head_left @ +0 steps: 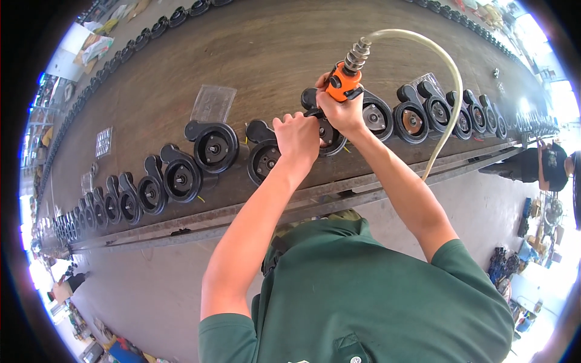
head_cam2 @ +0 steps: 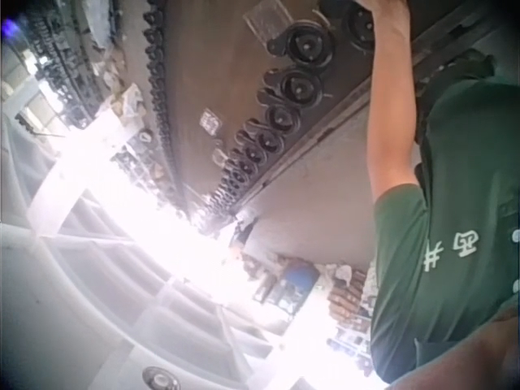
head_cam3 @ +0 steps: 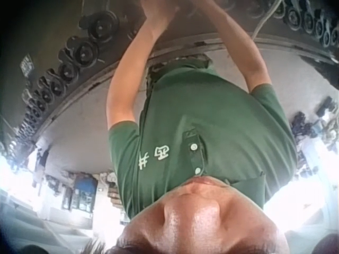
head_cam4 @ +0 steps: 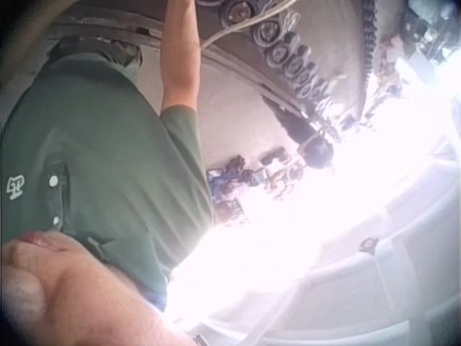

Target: The person assembles internal components of fans, using a pneumatic screwdriver to secure screws into the center of each black fan housing in a long row on a table.

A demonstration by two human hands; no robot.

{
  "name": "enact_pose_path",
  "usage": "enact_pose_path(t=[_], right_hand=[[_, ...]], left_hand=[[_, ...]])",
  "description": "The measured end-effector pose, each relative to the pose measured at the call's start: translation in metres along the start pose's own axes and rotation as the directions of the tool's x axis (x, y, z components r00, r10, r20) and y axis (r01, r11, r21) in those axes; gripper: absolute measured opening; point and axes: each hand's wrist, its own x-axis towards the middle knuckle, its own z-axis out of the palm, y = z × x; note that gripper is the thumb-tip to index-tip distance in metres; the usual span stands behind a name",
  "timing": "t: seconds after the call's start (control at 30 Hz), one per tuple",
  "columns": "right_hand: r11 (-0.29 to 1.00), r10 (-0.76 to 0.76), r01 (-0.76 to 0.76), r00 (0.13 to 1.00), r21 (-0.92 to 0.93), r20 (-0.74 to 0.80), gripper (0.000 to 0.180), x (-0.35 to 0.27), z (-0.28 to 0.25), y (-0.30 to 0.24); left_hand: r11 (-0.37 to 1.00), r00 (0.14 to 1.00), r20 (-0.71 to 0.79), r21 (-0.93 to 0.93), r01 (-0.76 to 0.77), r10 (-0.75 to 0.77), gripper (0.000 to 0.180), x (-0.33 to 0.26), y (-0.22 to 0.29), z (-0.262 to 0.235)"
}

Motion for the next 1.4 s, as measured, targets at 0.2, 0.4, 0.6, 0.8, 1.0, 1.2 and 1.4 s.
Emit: enact_pose_path(t=[0.2, 0.4, 0.6, 0.8, 1.0, 1.2, 1.4], right_hand=[[0.992, 0.015, 0.001, 0.992, 0.13, -0.123, 0.013, -0.017, -0.001, -0.012], [0.971, 0.116, -0.083, 0.983, 0.225, -0.14, 0.02, -0.046, -0.013, -0.028], [0.953, 0.125, -0.076, 0.981, 0.294, -0.15, 0.02, -0.05, -0.014, -0.024], [0.966, 0.133, -0.089, 0.976, 0.243, -0.171, 0.021, -0.056, -0.015, -0.022], [0.966, 0.134, -0.102, 0.983, 0.237, -0.123, 0.024, -0.057, -0.017, -0.019], [0.968, 0.147, -0.126, 0.985, 0.216, -0.085, 0.024, -0.056, -0.016, -0.021], [0.948, 0.142, -0.107, 0.985, 0.3, -0.098, 0.022, -0.058, -0.016, -0.017]], left_hand=[[1.0, 0.998, -0.06, 0.009, -0.007, 0.008, 0.035, -0.006, 0.001, -0.002], [1.0, 0.997, -0.081, 0.022, -0.008, 0.01, 0.034, -0.007, 0.0, 0.002], [0.999, 0.998, -0.069, 0.033, -0.005, 0.007, 0.035, -0.007, 0.001, 0.001], [1.0, 0.998, -0.059, 0.029, -0.002, 0.004, 0.036, -0.004, 0.0, 0.003], [1.0, 0.999, -0.05, 0.03, -0.007, 0.009, 0.037, -0.005, 0.0, 0.001], [1.0, 0.998, -0.055, 0.028, 0.004, -0.003, 0.037, -0.005, 0.0, 0.0], [1.0, 0.998, -0.057, 0.023, 0.003, -0.002, 0.039, -0.006, 0.0, -0.001]])
